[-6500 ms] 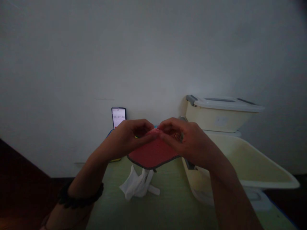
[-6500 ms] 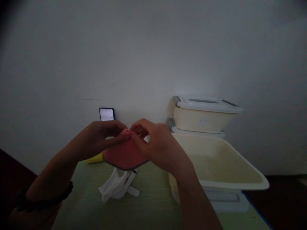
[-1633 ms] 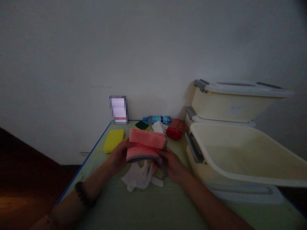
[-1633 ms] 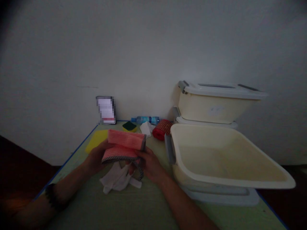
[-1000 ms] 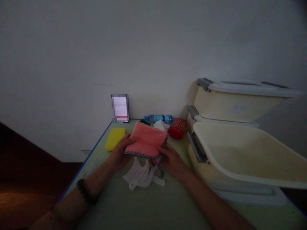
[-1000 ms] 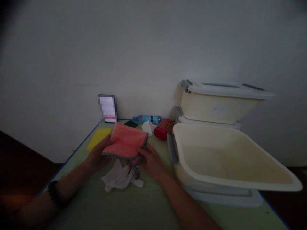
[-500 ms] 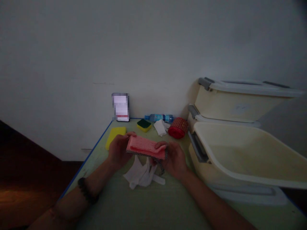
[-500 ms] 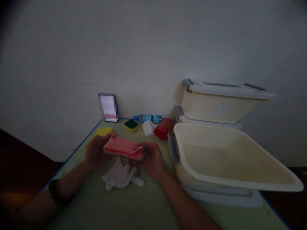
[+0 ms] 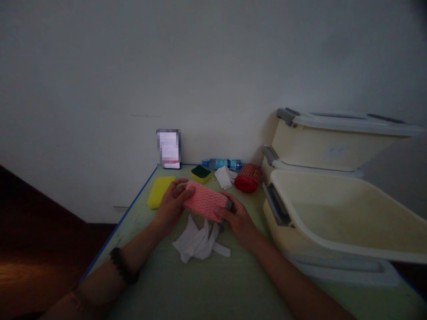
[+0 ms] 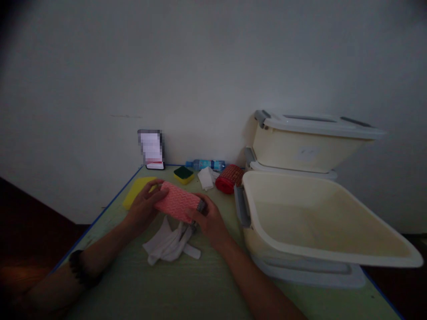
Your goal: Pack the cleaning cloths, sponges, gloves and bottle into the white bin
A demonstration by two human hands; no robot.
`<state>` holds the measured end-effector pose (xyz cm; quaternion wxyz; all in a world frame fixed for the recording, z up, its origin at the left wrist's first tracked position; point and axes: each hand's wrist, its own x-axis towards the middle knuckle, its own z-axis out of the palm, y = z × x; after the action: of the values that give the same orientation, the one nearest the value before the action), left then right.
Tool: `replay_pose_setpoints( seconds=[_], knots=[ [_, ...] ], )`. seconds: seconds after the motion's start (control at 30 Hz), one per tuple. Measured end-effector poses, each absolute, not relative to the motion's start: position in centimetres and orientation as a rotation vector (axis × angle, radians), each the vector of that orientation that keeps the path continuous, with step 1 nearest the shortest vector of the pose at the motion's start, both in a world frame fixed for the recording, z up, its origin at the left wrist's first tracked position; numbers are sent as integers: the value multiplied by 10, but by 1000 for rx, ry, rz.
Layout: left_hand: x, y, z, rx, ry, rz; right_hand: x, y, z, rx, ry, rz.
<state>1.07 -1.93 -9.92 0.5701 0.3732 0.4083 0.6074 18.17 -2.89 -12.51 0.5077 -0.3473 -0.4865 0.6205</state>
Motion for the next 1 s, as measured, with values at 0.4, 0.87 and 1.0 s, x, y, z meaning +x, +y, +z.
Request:
replay_pose_setpoints(
  seconds=[0.4, 0.87, 1.0],
  knots=[
    [11, -19, -105, 1183, 1169, 1459, 179, -22, -137, -695, -1056, 1549],
    [11, -22, -103, 1213, 1125, 1569, 179, -22, -134, -768, -1085, 1539],
    [15, -23, -101, 1250, 1147, 1562, 180, -25, -132, -797, -1111, 1560]
  ],
)
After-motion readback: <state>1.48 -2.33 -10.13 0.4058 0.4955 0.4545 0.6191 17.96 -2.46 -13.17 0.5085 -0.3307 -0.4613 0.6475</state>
